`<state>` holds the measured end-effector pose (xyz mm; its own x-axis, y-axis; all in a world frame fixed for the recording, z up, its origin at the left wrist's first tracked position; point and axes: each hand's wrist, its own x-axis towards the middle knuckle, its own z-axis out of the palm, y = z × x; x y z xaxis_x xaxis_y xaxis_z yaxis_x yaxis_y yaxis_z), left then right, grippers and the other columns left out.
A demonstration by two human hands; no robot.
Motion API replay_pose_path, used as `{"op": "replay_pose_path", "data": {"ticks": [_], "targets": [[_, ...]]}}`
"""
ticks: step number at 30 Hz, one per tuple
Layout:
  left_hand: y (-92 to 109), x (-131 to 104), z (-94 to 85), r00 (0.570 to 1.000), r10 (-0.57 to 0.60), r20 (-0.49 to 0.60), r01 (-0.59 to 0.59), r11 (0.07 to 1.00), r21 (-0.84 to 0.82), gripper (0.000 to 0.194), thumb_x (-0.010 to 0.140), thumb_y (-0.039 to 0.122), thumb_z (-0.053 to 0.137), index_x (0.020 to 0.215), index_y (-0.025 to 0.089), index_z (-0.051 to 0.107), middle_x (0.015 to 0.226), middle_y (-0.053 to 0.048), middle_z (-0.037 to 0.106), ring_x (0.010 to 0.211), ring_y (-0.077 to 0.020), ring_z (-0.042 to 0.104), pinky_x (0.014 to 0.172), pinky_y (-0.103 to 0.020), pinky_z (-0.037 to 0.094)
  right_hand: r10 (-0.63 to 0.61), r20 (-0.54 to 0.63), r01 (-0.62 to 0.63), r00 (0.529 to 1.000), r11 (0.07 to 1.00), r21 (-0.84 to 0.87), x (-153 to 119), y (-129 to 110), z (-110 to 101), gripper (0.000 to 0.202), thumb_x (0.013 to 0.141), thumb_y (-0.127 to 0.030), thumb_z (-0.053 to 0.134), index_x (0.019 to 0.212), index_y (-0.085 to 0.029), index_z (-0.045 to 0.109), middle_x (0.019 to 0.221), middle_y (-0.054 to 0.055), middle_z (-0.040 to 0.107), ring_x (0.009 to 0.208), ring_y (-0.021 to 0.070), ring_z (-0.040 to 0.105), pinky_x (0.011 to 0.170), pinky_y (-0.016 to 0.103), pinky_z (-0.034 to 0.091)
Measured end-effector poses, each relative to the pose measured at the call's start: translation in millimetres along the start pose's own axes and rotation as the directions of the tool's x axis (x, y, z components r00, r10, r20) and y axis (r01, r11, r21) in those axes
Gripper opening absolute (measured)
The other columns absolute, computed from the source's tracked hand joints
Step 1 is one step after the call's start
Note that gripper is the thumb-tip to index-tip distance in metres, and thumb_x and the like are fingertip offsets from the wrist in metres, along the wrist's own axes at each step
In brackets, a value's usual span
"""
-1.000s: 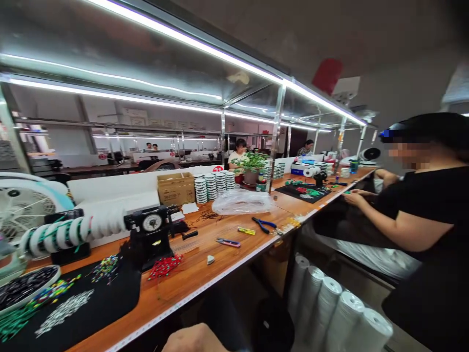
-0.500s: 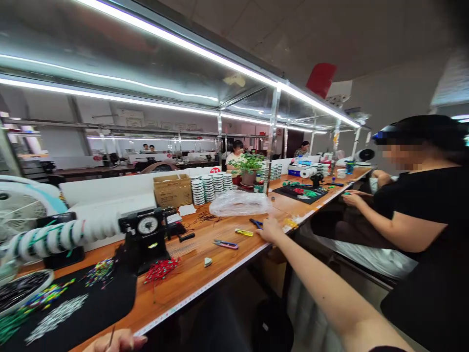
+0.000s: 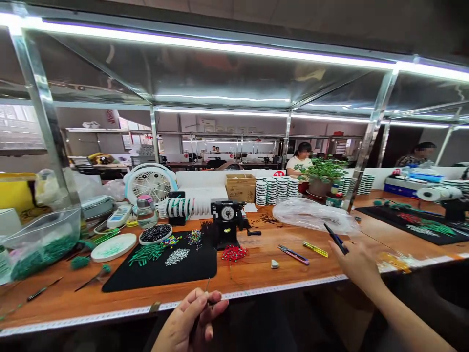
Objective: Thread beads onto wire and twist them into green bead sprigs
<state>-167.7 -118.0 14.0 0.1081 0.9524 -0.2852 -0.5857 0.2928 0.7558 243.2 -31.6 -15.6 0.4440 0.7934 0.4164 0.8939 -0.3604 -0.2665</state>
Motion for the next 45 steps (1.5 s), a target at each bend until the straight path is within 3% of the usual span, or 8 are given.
{"op": "replay_pose_path", "data": {"ticks": [3,7,10,22,29,39,42,45], "targets": [[-2.0,-4.2,2.5,1.000,-0.011,0.003,0.011,0.999,-0.048,0.031,0.060,0.021,0.083,0.073,0.017,0.056,0.099,-0.007,0.069,0.102,-0.0232,0.062,0.053,-0.016,0.050,-0.294,0.153,0.150,0.944,0.791,0.592,-59.6,-51.4,-27.0,0.041,0.086,-0.048,0.039,0.072,-0.017,0.061,0.075,0.008,0.055,0.076,0.0230,0.053,0.070,0.030,0.040],[-1.9,-8.3,9.5,0.999,0.016,0.043,-0.013,0.997,-0.076,0.030,0.064,0.020,0.080,0.071,0.018,0.051,0.110,-0.009,0.066,0.113,-0.0250,0.056,0.058,-0.018,0.052,-0.722,0.357,-0.086,0.592,0.384,0.919,-138.2,-120.9,-54.9,0.044,0.086,-0.054,0.042,0.078,-0.016,0.062,0.073,0.003,0.052,0.068,0.0157,0.048,0.063,0.025,0.037],[0.3,-11.3,10.8,0.998,0.039,0.055,-0.037,0.998,-0.043,0.026,0.069,0.022,0.076,0.071,0.019,0.051,0.113,-0.008,0.065,0.116,-0.0231,0.053,0.057,-0.015,0.050,-0.828,0.289,-0.153,0.482,0.245,0.957,-166.0,-151.2,-51.5,0.050,0.083,-0.060,0.045,0.077,-0.013,0.062,0.072,0.003,0.049,0.065,0.0130,0.043,0.059,0.023,0.033],[-1.2,-10.6,5.6,0.985,0.142,0.097,-0.149,0.987,0.062,0.022,0.070,0.027,0.076,0.068,0.019,0.057,0.110,-0.004,0.066,0.082,-0.0147,0.062,0.057,-0.018,0.049,-0.685,0.317,-0.189,0.656,0.258,0.948,-191.3,-180.7,-15.4,0.069,0.070,-0.078,0.045,0.064,-0.012,0.064,0.065,0.003,0.050,0.059,0.0124,0.044,0.055,0.024,0.031],[-2.8,-8.5,6.8,0.994,0.104,0.038,-0.103,0.994,-0.041,0.019,0.068,0.017,0.075,0.074,0.019,0.057,0.116,-0.007,0.064,0.118,-0.0209,0.051,0.058,-0.015,0.051,-0.672,0.272,-0.182,0.689,0.202,0.962,-196.6,-185.2,-1.3,0.067,0.071,-0.077,0.047,0.062,-0.012,0.065,0.066,0.005,0.053,0.059,0.0127,0.047,0.056,0.024,0.034],[-8.5,-5.0,3.7,0.996,0.086,0.003,-0.086,0.992,-0.091,0.016,0.070,0.011,0.071,0.075,0.016,0.057,0.119,-0.010,0.062,0.115,-0.0209,0.053,0.072,-0.020,0.054,-0.674,0.199,-0.173,0.712,0.107,0.979,-199.9,-186.5,1.3,0.062,0.076,-0.071,0.046,0.056,-0.013,0.056,0.060,0.002,0.047,0.056,0.0114,0.043,0.053,0.023,0.031],[-3.9,-4.0,-2.2,0.983,0.170,0.067,-0.178,0.973,0.144,0.015,0.074,0.026,0.071,0.080,0.017,0.060,0.113,-0.009,0.063,0.112,-0.0228,0.054,0.077,-0.025,0.052,-0.689,0.125,-0.047,0.714,0.131,0.990,-195.1,-180.9,-1.8,0.056,0.082,-0.064,0.043,0.057,-0.014,0.050,0.065,0.003,0.047,0.060,0.0122,0.044,0.055,0.024,0.032],[5.2,-4.5,-9.7,0.906,0.361,0.222,-0.419,0.688,0.592,0.022,0.082,0.041,0.061,0.077,0.019,0.060,0.084,-0.004,0.063,0.082,-0.0183,0.057,0.072,-0.025,0.047,-0.751,0.073,0.111,0.657,0.192,0.975,-186.6,-171.6,-8.8,0.048,0.085,-0.054,0.041,0.056,-0.016,0.039,0.068,0.003,0.044,0.063,0.0123,0.043,0.057,0.024,0.033]]}}
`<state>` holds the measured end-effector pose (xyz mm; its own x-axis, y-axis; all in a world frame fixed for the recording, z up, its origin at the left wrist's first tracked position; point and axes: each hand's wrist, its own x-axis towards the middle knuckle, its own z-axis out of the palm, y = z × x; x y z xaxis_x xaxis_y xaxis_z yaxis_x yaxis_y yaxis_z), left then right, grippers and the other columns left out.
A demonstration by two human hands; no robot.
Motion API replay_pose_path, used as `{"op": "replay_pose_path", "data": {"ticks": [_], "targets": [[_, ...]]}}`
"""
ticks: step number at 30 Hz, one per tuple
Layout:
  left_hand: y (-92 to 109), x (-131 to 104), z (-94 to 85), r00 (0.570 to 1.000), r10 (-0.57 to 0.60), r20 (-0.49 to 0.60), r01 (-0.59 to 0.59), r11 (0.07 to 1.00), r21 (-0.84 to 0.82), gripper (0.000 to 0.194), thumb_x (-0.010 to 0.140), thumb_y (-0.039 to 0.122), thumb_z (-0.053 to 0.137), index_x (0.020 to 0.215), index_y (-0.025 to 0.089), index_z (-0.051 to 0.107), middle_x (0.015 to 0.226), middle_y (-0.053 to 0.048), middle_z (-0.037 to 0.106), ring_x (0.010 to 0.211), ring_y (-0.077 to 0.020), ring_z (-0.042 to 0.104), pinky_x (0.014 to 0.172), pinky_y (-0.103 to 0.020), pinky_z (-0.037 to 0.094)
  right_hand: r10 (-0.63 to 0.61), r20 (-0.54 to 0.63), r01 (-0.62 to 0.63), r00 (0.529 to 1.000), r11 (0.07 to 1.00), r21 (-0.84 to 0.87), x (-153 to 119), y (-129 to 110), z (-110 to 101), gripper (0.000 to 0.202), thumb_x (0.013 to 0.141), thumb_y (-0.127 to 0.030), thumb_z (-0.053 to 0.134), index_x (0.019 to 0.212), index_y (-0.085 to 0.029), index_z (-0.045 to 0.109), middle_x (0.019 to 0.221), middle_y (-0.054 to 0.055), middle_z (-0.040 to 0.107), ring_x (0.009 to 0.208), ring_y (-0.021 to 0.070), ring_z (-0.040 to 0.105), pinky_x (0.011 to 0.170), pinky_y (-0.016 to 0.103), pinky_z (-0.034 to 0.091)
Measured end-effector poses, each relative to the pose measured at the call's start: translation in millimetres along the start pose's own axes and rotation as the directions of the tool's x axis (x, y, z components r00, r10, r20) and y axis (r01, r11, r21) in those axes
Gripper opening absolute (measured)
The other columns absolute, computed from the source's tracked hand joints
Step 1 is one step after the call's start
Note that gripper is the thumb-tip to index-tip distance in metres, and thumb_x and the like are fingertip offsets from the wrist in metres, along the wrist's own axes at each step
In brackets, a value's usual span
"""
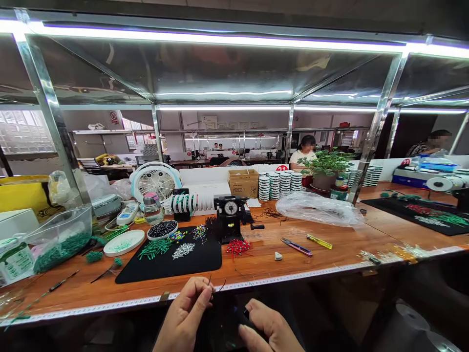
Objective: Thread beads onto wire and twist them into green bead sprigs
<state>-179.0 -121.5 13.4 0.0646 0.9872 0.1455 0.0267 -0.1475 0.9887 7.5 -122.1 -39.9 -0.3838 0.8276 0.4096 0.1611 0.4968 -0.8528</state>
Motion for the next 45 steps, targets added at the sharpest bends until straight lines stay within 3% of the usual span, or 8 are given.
{"op": "replay_pose_path", "data": {"ticks": [3,8,16,21,25,37,41,45], "targets": [[0.8,-0.8,-9.0,0.993,0.090,0.081,-0.110,0.945,0.308,0.034,0.087,0.047,0.050,0.067,0.019,0.052,0.060,0.001,0.049,0.057,-0.0140,0.044,0.057,-0.024,0.039,-0.038,0.080,0.048,0.996,0.991,-0.124,-2.5,-4.7,-11.5,0.042,0.085,-0.044,0.043,0.056,-0.017,0.028,0.067,0.001,0.039,0.061,0.0111,0.039,0.053,0.023,0.031],[-6.1,-5.9,-12.7,0.993,0.003,0.115,-0.031,0.969,0.243,0.037,0.088,0.051,0.044,0.068,0.020,0.045,0.057,0.004,0.038,0.052,-0.0127,0.032,0.049,-0.023,0.031,-0.057,0.145,0.088,0.988,0.971,-0.223,-6.2,-10.0,-16.2,0.034,0.086,-0.036,0.040,0.061,-0.019,0.024,0.072,0.002,0.040,0.061,0.0114,0.039,0.052,0.023,0.032],[-4.6,-11.3,-9.4,0.997,0.037,0.067,-0.051,0.974,0.222,0.031,0.089,0.044,0.049,0.071,0.020,0.047,0.055,0.004,0.037,0.050,-0.0116,0.033,0.049,-0.022,0.029,-0.166,0.138,0.204,0.976,0.919,-0.338,-9.1,-10.6,-18.1,0.032,0.088,-0.030,0.038,0.063,-0.021,0.021,0.070,0.001,0.040,0.059,0.0108,0.039,0.050,0.021,0.034],[-6.0,-11.1,-5.1,0.981,-0.126,0.149,0.140,0.986,-0.091,0.034,0.084,0.049,0.056,0.070,0.019,0.046,0.054,0.005,0.034,0.048,-0.0088,0.028,0.045,-0.020,0.025,-0.314,0.104,0.324,0.944,0.821,-0.471,-10.7,-6.5,-20.0,0.026,0.087,-0.026,0.045,0.063,-0.018,0.038,0.073,0.004,0.045,0.063,0.0128,0.044,0.053,0.022,0.039],[-8.2,-9.8,-1.0,0.913,-0.301,0.275,0.391,0.839,-0.378,0.040,0.076,0.049,0.067,0.067,0.018,0.042,0.052,0.008,0.032,0.041,-0.0047,0.019,0.039,-0.019,0.013,-0.466,0.044,0.390,0.884,0.681,-0.619,-9.8,-2.5,-18.9,0.016,0.082,-0.020,0.049,0.066,-0.015,0.049,0.080,0.007,0.047,0.072,0.0170,0.045,0.061,0.028,0.041],[-4.2,-14.5,0.1,0.846,-0.353,0.400,0.533,0.604,-0.593,0.041,0.065,0.034,0.081,0.068,0.014,0.046,0.055,0.006,0.039,0.041,-0.0011,0.026,0.037,-0.014,0.012,-0.615,-0.148,0.358,0.775,0.619,-0.699,-6.3,16.0,2.2,0.016,0.079,-0.017,0.047,0.063,-0.015,0.049,0.085,0.008,0.045,0.073,0.0185,0.043,0.062,0.031,0.036],[-10.9,-12.1,6.4,0.863,-0.347,0.367,0.503,0.664,-0.554,0.043,0.066,0.040,0.080,0.066,0.016,0.044,0.053,0.006,0.042,0.038,-0.0019,0.027,0.036,-0.016,0.012,-0.495,-0.198,0.307,0.846,0.757,-0.577,-9.1,19.9,13.8,0.019,0.080,-0.020,0.047,0.062,-0.016,0.050,0.078,0.007,0.047,0.069,0.0166,0.044,0.058,0.028,0.036],[-17.9,-9.9,13.4,0.931,-0.327,0.165,0.364,0.776,-0.515,0.042,0.063,0.044,0.080,0.074,0.016,0.051,0.049,0.006,0.044,0.037,-0.0035,0.031,0.037,-0.016,0.015,-0.210,-0.125,0.168,0.970,0.944,-0.285,-10.1,16.7,17.5,0.033,0.084,-0.033,0.045,0.056,-0.016,0.043,0.067,0.003,0.044,0.060,0.0128,0.043,0.052,0.023,0.035]]}}
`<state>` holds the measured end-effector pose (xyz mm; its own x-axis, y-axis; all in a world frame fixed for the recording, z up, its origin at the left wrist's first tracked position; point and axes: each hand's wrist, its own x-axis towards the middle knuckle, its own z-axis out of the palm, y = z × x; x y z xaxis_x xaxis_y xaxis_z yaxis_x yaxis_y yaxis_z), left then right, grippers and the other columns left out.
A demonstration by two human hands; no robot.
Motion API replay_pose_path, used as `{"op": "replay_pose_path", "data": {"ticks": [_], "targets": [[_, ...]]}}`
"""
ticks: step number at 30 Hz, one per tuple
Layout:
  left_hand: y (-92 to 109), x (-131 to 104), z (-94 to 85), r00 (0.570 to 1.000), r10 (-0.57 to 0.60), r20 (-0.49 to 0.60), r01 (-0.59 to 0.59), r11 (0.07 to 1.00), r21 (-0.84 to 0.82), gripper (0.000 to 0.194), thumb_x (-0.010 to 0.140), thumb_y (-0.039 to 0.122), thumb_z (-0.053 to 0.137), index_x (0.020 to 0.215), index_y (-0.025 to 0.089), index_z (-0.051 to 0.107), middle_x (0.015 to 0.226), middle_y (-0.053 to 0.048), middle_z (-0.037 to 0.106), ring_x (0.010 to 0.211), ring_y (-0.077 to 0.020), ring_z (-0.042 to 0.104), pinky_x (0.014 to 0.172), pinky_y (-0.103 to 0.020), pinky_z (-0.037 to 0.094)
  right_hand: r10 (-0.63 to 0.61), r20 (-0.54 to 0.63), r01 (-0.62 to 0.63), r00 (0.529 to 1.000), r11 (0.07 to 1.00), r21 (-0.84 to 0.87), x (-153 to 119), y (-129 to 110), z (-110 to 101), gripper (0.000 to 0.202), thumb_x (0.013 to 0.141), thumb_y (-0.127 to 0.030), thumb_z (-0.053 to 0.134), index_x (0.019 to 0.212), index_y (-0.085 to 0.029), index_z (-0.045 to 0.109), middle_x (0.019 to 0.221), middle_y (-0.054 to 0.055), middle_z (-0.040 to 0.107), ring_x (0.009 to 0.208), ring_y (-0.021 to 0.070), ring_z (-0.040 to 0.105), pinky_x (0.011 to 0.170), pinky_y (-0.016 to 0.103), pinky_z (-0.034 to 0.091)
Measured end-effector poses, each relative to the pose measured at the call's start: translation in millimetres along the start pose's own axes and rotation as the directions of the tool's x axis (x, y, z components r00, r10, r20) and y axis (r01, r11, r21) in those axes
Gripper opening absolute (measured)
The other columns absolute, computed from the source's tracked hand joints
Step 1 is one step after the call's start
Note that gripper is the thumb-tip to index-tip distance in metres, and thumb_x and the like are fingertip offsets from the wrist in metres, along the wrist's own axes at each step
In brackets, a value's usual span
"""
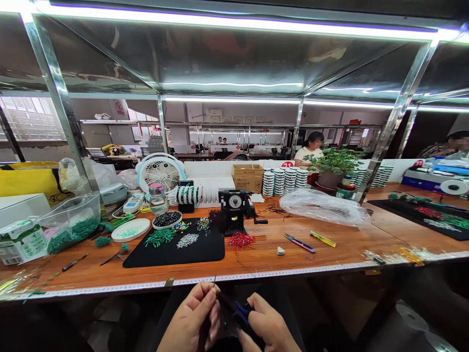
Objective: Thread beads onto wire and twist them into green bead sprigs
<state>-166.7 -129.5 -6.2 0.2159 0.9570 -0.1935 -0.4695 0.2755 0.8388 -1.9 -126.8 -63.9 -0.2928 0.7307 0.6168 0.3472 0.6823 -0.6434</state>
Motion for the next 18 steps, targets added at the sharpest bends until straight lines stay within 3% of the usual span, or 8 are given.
{"op": "replay_pose_path", "data": {"ticks": [2,5,12,18], "targets": [[-0.8,-0.9,1.7,0.999,0.029,-0.025,-0.030,0.999,-0.035,0.043,0.061,0.042,0.082,0.079,0.015,0.055,0.051,0.006,0.046,0.038,-0.0031,0.032,0.038,-0.015,0.018,0.104,0.128,-0.121,0.986,0.983,0.137,2.7,-6.1,-5.8,0.037,0.085,-0.041,0.043,0.057,-0.016,0.042,0.068,0.003,0.045,0.061,0.0128,0.045,0.055,0.023,0.036],[1.8,-6.3,3.4,0.999,-0.012,0.039,0.017,0.989,-0.146,0.040,0.060,0.037,0.084,0.076,0.014,0.055,0.052,0.006,0.044,0.039,-0.0008,0.026,0.038,-0.014,0.016,0.164,0.240,-0.226,0.957,0.940,0.257,7.8,-15.5,-17.6,0.041,0.086,-0.048,0.042,0.060,-0.016,0.042,0.068,0.003,0.046,0.063,0.0130,0.045,0.058,0.024,0.037],[6.2,-13.7,-0.1,0.989,-0.081,0.121,0.112,0.952,-0.284,0.032,0.070,0.030,0.078,0.071,0.014,0.051,0.056,0.006,0.037,0.042,-0.0003,0.019,0.040,-0.013,0.015,0.157,0.259,-0.219,0.953,0.948,0.231,8.1,-13.6,-26.9,0.044,0.085,-0.051,0.041,0.058,-0.017,0.034,0.064,0.001,0.041,0.060,0.0113,0.039,0.056,0.024,0.033],[5.0,-14.5,1.0,0.987,-0.109,0.116,0.141,0.934,-0.327,0.031,0.067,0.026,0.081,0.069,0.013,0.053,0.054,0.007,0.034,0.042,0.0000,0.016,0.039,-0.013,0.013,0.186,0.281,-0.261,0.942,0.930,0.259,7.0,-14.1,-30.2,0.041,0.084,-0.048,0.042,0.058,-0.017,0.034,0.064,0.001,0.041,0.060,0.0118,0.038,0.056,0.025,0.031]]}}
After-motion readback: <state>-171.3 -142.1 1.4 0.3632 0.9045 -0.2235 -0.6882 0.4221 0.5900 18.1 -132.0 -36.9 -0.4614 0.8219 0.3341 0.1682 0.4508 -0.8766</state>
